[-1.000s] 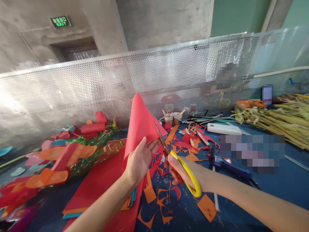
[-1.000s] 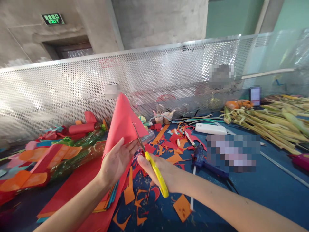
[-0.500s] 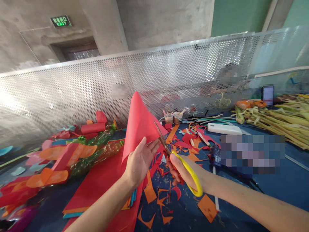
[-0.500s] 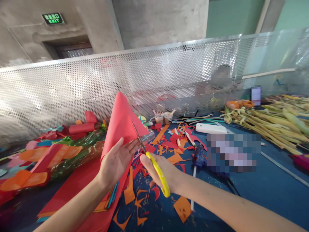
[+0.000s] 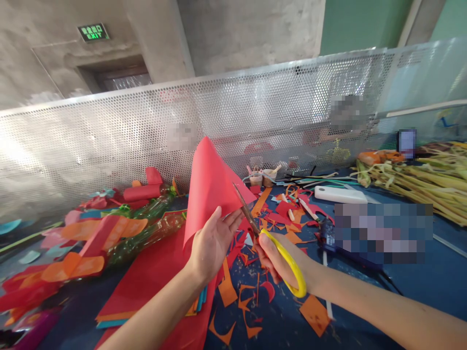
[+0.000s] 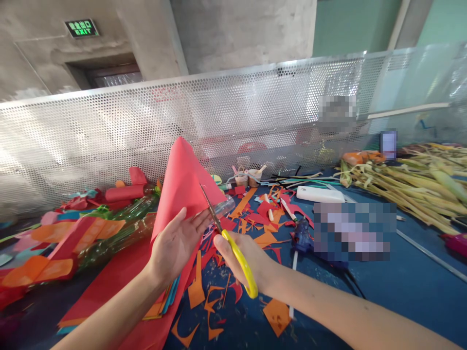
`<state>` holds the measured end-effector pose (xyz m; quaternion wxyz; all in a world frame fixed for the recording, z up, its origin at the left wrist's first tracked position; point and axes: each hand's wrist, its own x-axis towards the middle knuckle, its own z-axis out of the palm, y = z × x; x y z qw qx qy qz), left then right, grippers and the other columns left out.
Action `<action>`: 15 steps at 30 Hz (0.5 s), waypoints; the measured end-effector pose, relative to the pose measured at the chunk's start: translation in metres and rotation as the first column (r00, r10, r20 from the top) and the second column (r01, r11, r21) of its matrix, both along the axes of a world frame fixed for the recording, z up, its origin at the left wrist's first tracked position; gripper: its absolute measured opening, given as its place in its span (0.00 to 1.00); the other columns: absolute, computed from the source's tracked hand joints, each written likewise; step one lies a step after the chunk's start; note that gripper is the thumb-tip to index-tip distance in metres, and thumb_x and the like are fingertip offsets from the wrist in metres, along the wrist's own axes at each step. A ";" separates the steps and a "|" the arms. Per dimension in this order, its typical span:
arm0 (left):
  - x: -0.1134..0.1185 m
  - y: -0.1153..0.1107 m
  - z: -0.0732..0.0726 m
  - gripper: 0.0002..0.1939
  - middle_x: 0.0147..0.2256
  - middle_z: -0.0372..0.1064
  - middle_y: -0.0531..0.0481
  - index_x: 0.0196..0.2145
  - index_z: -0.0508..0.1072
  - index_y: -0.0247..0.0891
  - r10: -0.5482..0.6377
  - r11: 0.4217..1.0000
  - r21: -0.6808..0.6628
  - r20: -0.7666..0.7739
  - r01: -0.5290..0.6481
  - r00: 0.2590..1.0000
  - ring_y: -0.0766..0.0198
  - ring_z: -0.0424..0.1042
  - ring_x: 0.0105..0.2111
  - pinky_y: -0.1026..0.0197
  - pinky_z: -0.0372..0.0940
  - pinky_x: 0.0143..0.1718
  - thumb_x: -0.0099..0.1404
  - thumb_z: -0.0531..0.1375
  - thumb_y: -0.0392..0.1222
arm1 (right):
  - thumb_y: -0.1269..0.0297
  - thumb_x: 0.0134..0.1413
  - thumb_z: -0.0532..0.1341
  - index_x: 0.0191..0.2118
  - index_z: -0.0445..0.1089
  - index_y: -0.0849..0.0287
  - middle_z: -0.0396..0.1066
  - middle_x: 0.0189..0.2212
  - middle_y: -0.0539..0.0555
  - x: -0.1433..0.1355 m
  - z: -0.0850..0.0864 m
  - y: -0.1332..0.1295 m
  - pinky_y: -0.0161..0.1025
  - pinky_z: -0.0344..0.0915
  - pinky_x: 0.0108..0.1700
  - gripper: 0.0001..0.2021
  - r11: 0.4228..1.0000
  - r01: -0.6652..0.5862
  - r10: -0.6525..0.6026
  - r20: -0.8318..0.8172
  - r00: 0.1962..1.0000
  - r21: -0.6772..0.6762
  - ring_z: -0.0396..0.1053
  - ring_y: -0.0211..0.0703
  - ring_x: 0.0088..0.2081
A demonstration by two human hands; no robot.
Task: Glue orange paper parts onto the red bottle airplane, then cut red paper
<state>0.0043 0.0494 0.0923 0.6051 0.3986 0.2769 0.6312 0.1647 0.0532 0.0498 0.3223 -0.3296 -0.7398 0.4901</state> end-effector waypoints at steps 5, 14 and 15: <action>0.000 -0.001 -0.001 0.13 0.42 0.77 0.42 0.32 0.78 0.36 -0.007 1.000 -0.004 -0.008 0.007 1.000 0.50 0.63 0.59 0.49 0.50 0.64 0.61 0.60 0.49 | 0.31 0.57 0.38 0.23 0.49 0.54 0.44 0.15 0.41 -0.002 0.004 -0.003 0.32 0.49 0.17 0.30 0.998 0.007 -0.007 -0.003 1.000 0.057 0.47 0.31 0.15; 0.000 -0.001 -0.002 0.12 0.46 0.76 0.43 0.33 0.77 0.38 0.013 0.999 -0.035 0.005 -0.012 1.000 0.52 0.61 0.60 0.50 0.49 0.65 0.63 0.58 0.48 | 0.32 0.57 0.41 0.22 0.49 0.54 0.45 0.13 0.41 -0.007 -0.001 -0.006 0.29 0.47 0.13 0.29 0.999 0.033 -0.033 -0.038 0.999 0.005 0.50 0.30 0.12; 0.000 -0.001 -0.002 0.12 0.45 0.76 0.43 0.32 0.77 0.38 0.015 0.999 -0.040 0.007 -0.015 1.000 0.52 0.61 0.60 0.50 0.49 0.65 0.63 0.58 0.48 | 0.31 0.56 0.42 0.22 0.50 0.54 0.46 0.13 0.41 -0.008 -0.002 -0.005 0.29 0.49 0.13 0.29 0.999 0.026 -0.027 -0.039 0.999 -0.036 0.51 0.30 0.12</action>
